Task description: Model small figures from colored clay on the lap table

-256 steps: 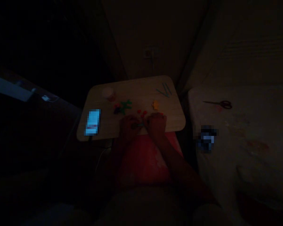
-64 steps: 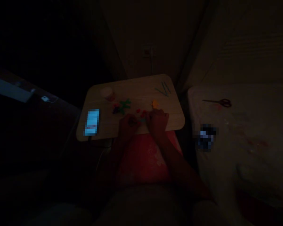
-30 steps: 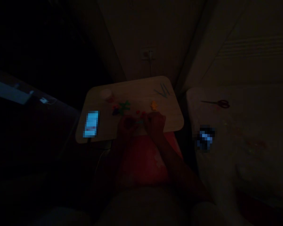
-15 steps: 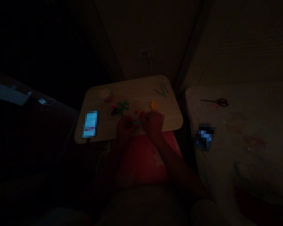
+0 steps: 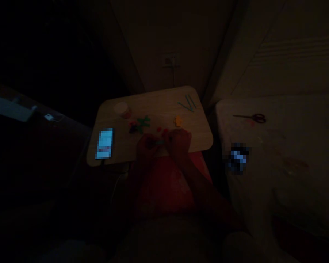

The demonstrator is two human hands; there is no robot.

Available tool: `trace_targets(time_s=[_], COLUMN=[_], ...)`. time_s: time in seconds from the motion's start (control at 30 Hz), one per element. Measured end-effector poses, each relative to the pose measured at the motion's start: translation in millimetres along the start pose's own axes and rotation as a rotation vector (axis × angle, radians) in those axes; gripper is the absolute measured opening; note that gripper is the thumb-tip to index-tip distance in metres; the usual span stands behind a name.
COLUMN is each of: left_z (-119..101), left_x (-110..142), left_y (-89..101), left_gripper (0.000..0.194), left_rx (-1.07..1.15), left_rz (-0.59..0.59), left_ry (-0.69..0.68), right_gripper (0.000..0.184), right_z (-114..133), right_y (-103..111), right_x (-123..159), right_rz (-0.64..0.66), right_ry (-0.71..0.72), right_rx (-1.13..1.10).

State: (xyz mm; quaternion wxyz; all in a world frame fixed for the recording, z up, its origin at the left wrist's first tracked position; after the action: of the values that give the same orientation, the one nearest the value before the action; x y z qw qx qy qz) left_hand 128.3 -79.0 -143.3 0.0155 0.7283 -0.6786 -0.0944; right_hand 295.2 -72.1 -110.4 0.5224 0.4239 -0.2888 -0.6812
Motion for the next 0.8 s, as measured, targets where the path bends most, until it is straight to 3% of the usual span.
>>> trace_targets(time_s=[0.3,0.57,0.8], left_z=[1.9,15.2,11.4], left_x=[-0.4,-3.9,-2.9], left_y=[0.1,1.9,-3.5], left_gripper=[0.032,0.046,0.047], left_rx=[0.016,0.270,0.361], left_rz=[0.002,-0.049,0.035], left_ry=[-0.007,0.175,0.136], right_gripper=[0.038,0.044,0.046], right_z=[2.0,-30.7,-35.8], right_y=[-3.7,7.2,14.2], right_x=[-0.5,-1.9,2.0], right_rz=[-0.004,-0.165,-0.195], right_ry=[0.029,-0.104,-0.132], right_rx=[-0.020,-0.397,-0.574])
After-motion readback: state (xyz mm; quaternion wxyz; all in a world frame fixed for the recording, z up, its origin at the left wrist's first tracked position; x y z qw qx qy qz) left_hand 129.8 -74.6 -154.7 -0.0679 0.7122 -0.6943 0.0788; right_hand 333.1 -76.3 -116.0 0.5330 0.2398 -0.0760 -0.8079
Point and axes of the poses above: each hand's wrist, its own x-axis away from the middle knuckle, its own y-axis out of the back of the hand, z = x × y, the point moved 9 cm from there along -x, towards the middle knuckle, and after that the axes turned 2 degrees about -x, right-handed, at the moved point
